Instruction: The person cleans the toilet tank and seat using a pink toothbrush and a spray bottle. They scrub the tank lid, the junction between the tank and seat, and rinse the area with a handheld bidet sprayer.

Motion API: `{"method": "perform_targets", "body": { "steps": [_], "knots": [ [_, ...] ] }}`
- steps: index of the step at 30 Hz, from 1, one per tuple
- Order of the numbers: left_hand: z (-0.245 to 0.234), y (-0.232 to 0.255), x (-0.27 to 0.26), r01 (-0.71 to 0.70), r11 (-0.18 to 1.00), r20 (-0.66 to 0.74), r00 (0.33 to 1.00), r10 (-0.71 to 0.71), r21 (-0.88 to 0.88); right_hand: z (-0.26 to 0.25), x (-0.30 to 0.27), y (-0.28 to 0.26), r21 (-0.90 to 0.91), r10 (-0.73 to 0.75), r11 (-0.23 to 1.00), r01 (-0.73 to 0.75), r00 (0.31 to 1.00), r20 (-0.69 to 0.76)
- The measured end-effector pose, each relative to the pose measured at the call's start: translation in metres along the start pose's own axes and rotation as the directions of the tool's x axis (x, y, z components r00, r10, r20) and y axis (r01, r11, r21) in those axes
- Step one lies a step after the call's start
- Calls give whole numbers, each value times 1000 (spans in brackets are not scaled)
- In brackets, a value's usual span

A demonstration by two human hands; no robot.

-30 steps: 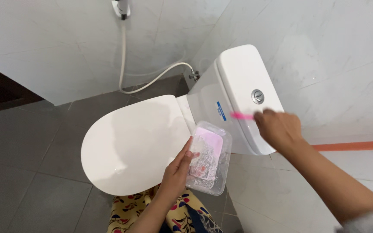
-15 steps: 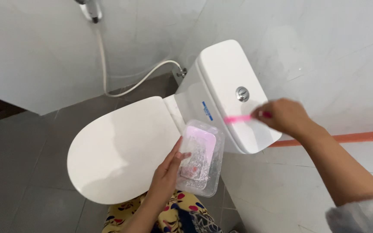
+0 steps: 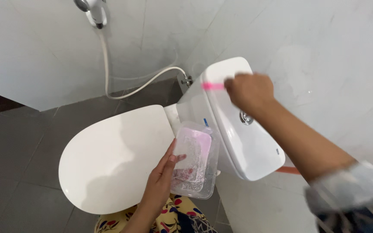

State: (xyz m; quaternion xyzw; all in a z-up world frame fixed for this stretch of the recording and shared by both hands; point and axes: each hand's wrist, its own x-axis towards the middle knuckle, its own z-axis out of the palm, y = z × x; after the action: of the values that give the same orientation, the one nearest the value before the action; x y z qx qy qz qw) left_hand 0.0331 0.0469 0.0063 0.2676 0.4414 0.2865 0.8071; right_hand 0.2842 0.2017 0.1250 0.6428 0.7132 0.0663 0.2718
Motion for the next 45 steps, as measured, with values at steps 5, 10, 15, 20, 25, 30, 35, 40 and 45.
{"method": "perform_targets", "body": {
  "steps": [5, 10, 15, 20, 25, 30, 35, 40, 45],
  "knots": [
    [-12, 7, 2, 5, 1000, -47, 999, -6, -30, 3, -41, -39, -143, -9, 988, 53, 956, 293],
    [-25, 8, -1, -56, 997, -48, 997, 54, -46, -3, 15, -39, -118, -119, 988, 98, 975, -188],
    [-38, 6, -8, -82, 989, -58, 995, 75, -120, 1, -17, -46, -197, 32, 980, 18, 968, 247],
    [-50, 2, -17, -81, 987, -69, 995, 72, -141, -1, -12, -49, -81, 18, 997, -17, 1000, 20],
    [-55, 2, -31, -14, 996, -74, 997, 8, -86, 19, -72, -51, -104, 111, 990, -90, 968, 227],
    [-52, 7, -47, -14, 994, -23, 1000, 16, 113, 29, -137, -52, -104, 148, 987, -119, 927, 346],
    [-44, -6, -57, -63, 997, 100, 993, 59, 33, 45, -150, -46, -10, 142, 990, -141, 988, 68],
    [-40, -9, -72, -19, 987, 103, 995, 2, 159, 72, -234, -47, 73, 202, 975, -209, 975, 92],
    [-20, -19, -87, 41, 970, 76, 995, -61, 240, 90, -239, -41, 99, 166, 983, -157, 982, -92]
  ]
}}
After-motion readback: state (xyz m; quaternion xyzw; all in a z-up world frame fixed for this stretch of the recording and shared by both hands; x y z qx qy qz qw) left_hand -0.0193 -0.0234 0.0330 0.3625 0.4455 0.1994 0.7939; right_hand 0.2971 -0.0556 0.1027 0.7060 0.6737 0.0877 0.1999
